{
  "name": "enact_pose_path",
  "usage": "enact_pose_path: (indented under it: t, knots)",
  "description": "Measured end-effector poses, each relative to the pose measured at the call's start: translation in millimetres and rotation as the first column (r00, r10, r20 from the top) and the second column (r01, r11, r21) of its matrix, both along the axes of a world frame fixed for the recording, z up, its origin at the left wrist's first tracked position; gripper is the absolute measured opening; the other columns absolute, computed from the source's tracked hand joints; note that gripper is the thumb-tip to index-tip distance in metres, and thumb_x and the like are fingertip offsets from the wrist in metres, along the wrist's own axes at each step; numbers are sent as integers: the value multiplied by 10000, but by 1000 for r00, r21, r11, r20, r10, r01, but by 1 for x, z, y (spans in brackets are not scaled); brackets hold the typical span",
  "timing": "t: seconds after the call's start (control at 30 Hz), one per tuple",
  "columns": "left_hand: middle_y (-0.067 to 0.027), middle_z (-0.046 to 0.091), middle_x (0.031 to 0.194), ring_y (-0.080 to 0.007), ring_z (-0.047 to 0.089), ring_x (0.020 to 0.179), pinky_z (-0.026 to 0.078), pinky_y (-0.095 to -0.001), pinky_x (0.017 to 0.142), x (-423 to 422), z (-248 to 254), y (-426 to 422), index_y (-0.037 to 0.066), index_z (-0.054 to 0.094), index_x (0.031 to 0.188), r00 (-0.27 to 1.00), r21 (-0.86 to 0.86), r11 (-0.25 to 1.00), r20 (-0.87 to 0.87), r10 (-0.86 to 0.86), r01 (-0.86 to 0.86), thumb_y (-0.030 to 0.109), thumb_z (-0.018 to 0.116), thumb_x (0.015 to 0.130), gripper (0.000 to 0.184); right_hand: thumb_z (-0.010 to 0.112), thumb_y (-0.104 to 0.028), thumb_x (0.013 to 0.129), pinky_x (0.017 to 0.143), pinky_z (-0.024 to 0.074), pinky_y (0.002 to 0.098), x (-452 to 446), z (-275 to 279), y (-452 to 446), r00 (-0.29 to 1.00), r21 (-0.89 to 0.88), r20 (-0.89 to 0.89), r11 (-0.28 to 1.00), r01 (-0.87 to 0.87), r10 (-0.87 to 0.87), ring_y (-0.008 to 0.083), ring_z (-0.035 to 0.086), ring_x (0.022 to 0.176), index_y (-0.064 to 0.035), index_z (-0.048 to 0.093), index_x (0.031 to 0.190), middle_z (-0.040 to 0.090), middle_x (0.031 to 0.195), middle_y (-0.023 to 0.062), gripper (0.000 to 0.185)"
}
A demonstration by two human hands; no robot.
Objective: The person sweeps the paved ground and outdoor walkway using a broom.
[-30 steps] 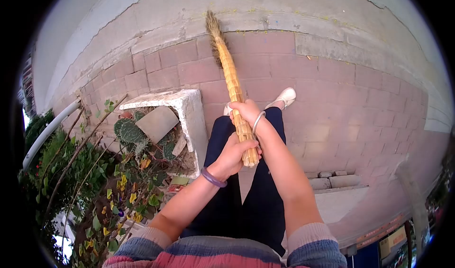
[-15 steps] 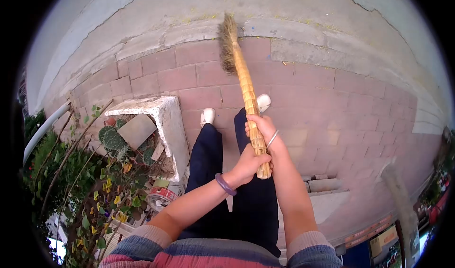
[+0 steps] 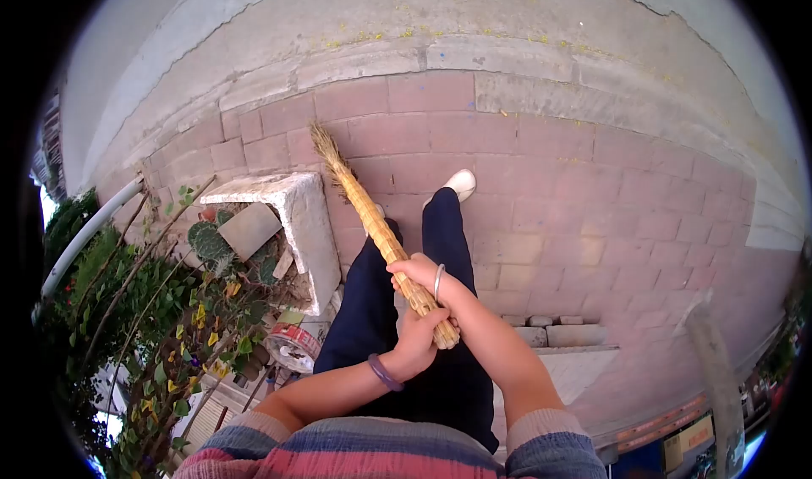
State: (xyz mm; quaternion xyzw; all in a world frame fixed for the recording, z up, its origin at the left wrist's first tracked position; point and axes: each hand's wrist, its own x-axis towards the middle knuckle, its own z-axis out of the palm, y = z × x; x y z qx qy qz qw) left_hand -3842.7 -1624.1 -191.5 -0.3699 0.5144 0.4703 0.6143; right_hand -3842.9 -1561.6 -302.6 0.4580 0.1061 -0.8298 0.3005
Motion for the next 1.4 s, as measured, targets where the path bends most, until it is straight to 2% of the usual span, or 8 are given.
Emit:
enact_pose_path:
  t: [0.17, 0.3, 0.4, 0.5, 0.73, 0.87, 1.17, 1.4]
  knots:
    - [-95, 568, 815, -180, 595, 712, 519, -313, 659, 44, -1, 60, 6, 477, 945, 933, 204, 976, 332, -141, 75, 47, 525, 821, 139, 627, -175, 772, 466, 477, 267, 103, -5, 63, 957, 84, 241, 986, 145, -161, 158, 559, 521, 23, 530, 875, 563, 667, 97, 243]
    - [-88, 555, 750, -170, 591, 636, 501, -294, 557, 63, -15, 116, -1, 447, 932, 920, 518, 823, 157, -359, 233, 0, 523, 766, 182, 591, -155, 794, 457, 470, 271, 131, 16, 144, 869, 419, 224, 849, 323, -441, 133, 532, 531, -26, 480, 859, 533, 680, 67, 181]
    - [-107, 528, 719, -182, 576, 529, 478, -306, 455, 31, -17, 129, -17, 369, 928, 788, 466, 702, 16, -616, 540, -27, 547, 695, 293, 585, -152, 798, 462, 465, 268, 121, 30, 159, 776, 608, 143, 673, 421, -615, 128, 524, 536, -39, 462, 865, 524, 675, 61, 180]
    - [-98, 517, 700, -183, 578, 524, 483, -304, 445, 20, 2, 120, -24, 355, 948, 604, 406, 505, -163, -780, 762, -20, 554, 691, 325, 584, -153, 801, 461, 458, 270, 120, 53, 136, 593, 604, 107, 526, 599, -798, 137, 520, 536, -47, 460, 870, 520, 673, 61, 177]
    - [-105, 550, 657, -184, 584, 511, 490, -297, 438, -43, -10, 136, -45, 465, 839, 103, 420, 114, 48, -994, 900, 34, 593, 673, 224, 528, -161, 829, 532, 455, 295, 106, 26, 50, -96, 467, 314, 66, 882, -945, 155, 472, 542, -88, 419, 848, 472, 651, 44, 132]
    - [-109, 560, 585, -193, 575, 494, 481, -296, 439, -85, -55, 187, -48, 556, 708, 101, 360, 133, 106, -989, 923, 40, 594, 687, 98, 528, -155, 805, 539, 457, 298, 59, -38, 74, -121, 293, 408, 4, 956, -905, 160, 496, 559, -91, 406, 789, 470, 626, 39, 139]
    - [-99, 530, 721, -183, 585, 523, 490, -311, 433, -179, -7, 286, -41, 413, 1022, 55, 91, 38, -190, -980, 995, 12, 571, 714, 350, 587, -146, 793, 470, 475, 300, -72, -7, 228, 91, 302, 55, 103, 948, -994, 171, 535, 516, -2, 481, 825, 526, 657, 76, 181]
    - [-83, 530, 716, -158, 566, 501, 480, -269, 445, -141, -37, 287, -41, 440, 975, -12, 440, -29, -41, -999, 898, 19, 558, 705, 301, 559, -124, 800, 466, 473, 305, -6, -1, 205, -207, 530, 204, -70, 845, -957, 174, 518, 520, -43, 462, 864, 499, 663, 66, 142]
